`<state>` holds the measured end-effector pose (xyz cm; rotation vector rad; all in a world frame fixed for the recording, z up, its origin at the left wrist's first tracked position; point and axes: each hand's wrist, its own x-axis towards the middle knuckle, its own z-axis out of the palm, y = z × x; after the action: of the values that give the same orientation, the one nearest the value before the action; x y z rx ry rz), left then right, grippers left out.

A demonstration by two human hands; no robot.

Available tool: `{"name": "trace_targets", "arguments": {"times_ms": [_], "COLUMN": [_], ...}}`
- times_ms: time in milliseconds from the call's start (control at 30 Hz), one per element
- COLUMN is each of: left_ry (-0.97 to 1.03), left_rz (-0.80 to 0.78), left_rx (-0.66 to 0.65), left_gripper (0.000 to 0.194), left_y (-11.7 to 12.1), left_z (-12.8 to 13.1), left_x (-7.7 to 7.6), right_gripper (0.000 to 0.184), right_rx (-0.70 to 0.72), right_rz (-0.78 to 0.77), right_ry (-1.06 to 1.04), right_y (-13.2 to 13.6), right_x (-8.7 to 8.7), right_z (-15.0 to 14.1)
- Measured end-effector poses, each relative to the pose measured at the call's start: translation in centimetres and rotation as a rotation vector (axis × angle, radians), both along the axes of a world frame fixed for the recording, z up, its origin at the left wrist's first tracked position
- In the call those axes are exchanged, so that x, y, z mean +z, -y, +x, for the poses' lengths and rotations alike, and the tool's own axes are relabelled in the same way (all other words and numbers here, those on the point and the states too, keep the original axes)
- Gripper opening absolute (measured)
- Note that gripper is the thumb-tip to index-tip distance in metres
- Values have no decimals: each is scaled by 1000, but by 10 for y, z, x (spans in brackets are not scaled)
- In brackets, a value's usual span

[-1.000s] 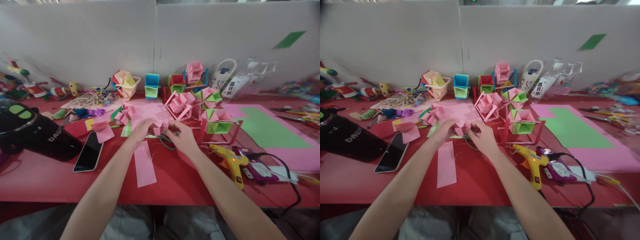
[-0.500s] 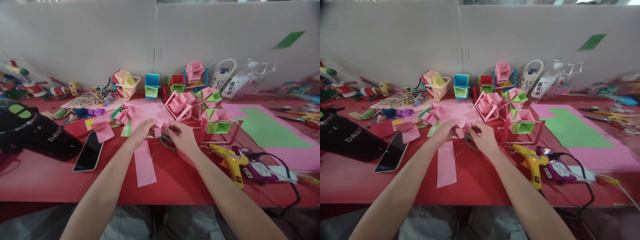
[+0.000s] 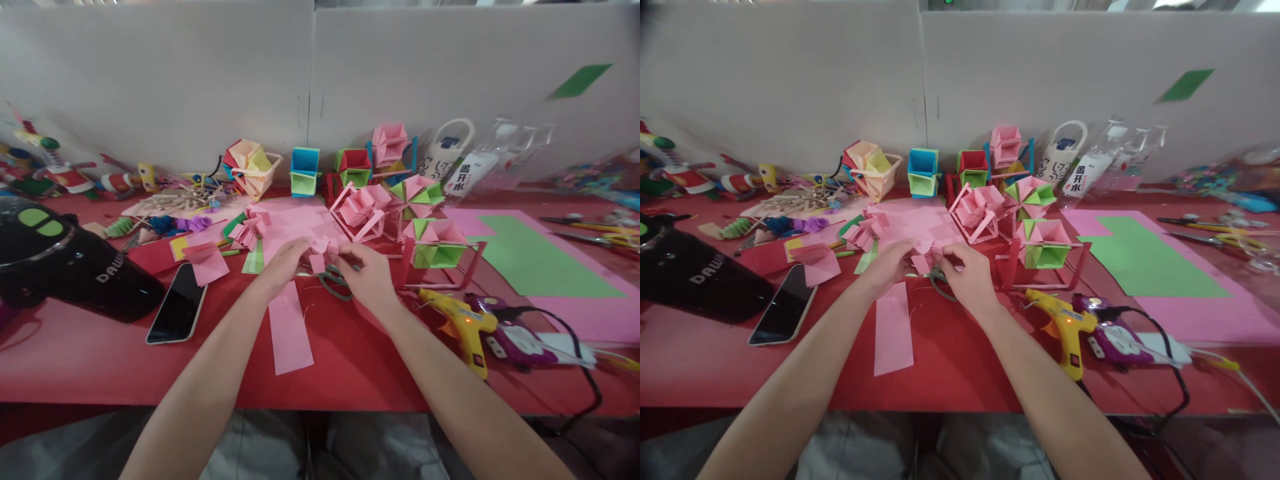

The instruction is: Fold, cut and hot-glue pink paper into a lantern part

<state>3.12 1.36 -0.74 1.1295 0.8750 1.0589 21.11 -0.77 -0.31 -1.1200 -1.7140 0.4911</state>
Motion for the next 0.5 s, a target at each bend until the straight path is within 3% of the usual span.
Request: {"name": "trace_targets", "arguments": {"times_ms": [267, 500], "left_ry": [-18, 165], "left_rz": [12, 97], "left_rx": [67, 611], "left_gripper": [23, 18], "left_y": [1, -11], "left_z": [1, -24], "left_x": [6, 20], "right_gripper": [11, 22], "right_rx": [15, 21], "right_rz": [10, -25], "right_ry": [24, 17], "right_y": [-1, 0], "right_x": [0, 0], "right_z": [0, 0]}}
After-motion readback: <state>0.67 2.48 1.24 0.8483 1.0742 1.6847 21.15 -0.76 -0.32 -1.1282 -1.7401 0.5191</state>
